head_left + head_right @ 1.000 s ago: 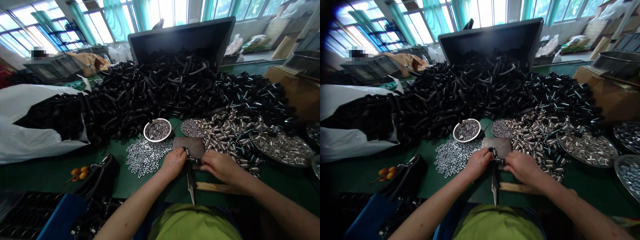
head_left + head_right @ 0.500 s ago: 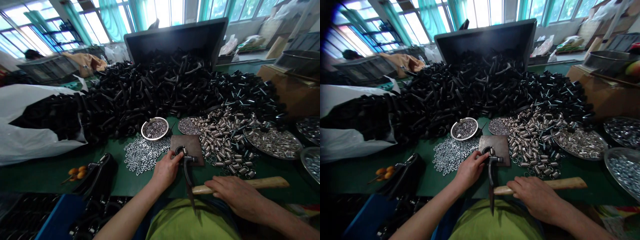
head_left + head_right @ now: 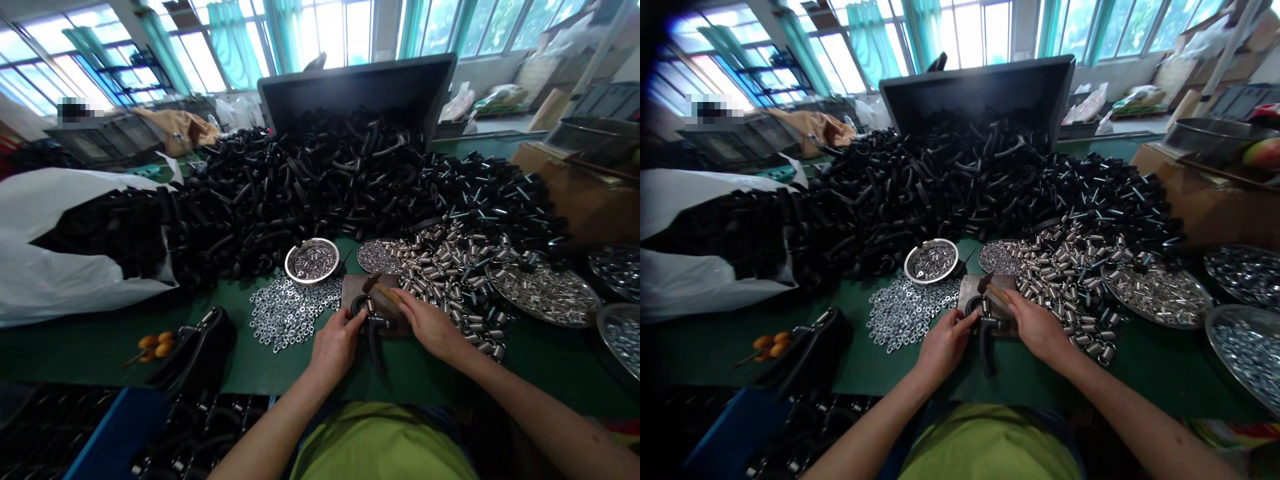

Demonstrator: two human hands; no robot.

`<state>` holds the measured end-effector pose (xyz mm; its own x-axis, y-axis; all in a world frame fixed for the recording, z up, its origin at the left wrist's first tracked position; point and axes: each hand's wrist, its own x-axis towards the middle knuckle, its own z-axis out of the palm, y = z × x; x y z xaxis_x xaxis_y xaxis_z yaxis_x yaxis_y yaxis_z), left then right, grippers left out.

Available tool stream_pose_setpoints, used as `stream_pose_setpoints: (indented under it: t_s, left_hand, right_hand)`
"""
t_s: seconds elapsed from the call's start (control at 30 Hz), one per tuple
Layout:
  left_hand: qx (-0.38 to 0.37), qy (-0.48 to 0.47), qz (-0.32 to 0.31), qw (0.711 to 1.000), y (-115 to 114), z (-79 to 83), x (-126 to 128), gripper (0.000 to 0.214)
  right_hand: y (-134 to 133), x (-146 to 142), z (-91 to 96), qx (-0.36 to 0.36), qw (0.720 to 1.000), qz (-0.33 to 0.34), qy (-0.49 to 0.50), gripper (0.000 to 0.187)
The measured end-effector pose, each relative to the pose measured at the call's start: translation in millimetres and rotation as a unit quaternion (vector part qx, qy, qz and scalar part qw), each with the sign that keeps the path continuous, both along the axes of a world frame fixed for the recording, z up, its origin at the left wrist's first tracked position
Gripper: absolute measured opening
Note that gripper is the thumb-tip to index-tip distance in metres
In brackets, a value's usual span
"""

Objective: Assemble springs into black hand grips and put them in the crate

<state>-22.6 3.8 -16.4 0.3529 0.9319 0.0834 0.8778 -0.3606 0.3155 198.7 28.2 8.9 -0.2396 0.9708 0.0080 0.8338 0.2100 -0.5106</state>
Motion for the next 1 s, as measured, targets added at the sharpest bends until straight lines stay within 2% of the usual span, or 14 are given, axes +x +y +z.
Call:
stream_pose_setpoints:
  t_s: [0.2,0.3,0.4,0.53,0.67,0.77,0.87,1.0]
  left_hand:
    - [0.013,-0.029,0.026,0.999,1,-9.6,1,0.039]
    - [0.014,-0.038,0.023,0.999,2,-9.4,2,0.038]
    - [0.014,-0.039,0.016,0.999,2,-7.6,2,0.037]
    - [0.013,-0.046,0.021,0.999,1,-7.9,1,0.037]
    - [0.008,-0.079,0.042,0.996,1,-11.8,-1,0.035]
    - [0.008,-0.101,0.057,0.993,2,-15.0,-1,0.032]
    - [0.009,-0.102,0.053,0.993,2,-16.4,-1,0.030]
    - [0.012,-0.094,0.051,0.994,2,-15.7,-1,0.028]
  right_hand:
    - [-19,4,1.3,0.069,0.997,-0.006,0.024,0.042]
    - [-21,4,-4.7,0.043,0.999,-0.009,-0.022,0.042]
    - [-17,3,-9.0,0.030,0.999,-0.005,-0.019,0.041]
    - [-22,4,2.5,0.059,0.998,-0.019,0.011,0.041]
    - [-41,4,14.6,0.087,0.996,0.012,0.028,0.043]
    - [-51,4,9.5,0.085,0.996,0.037,-0.004,0.044]
    - [-52,4,1.9,0.053,0.996,0.045,-0.053,0.042]
    - [-53,2,3.3,0.078,0.996,0.044,-0.017,0.043]
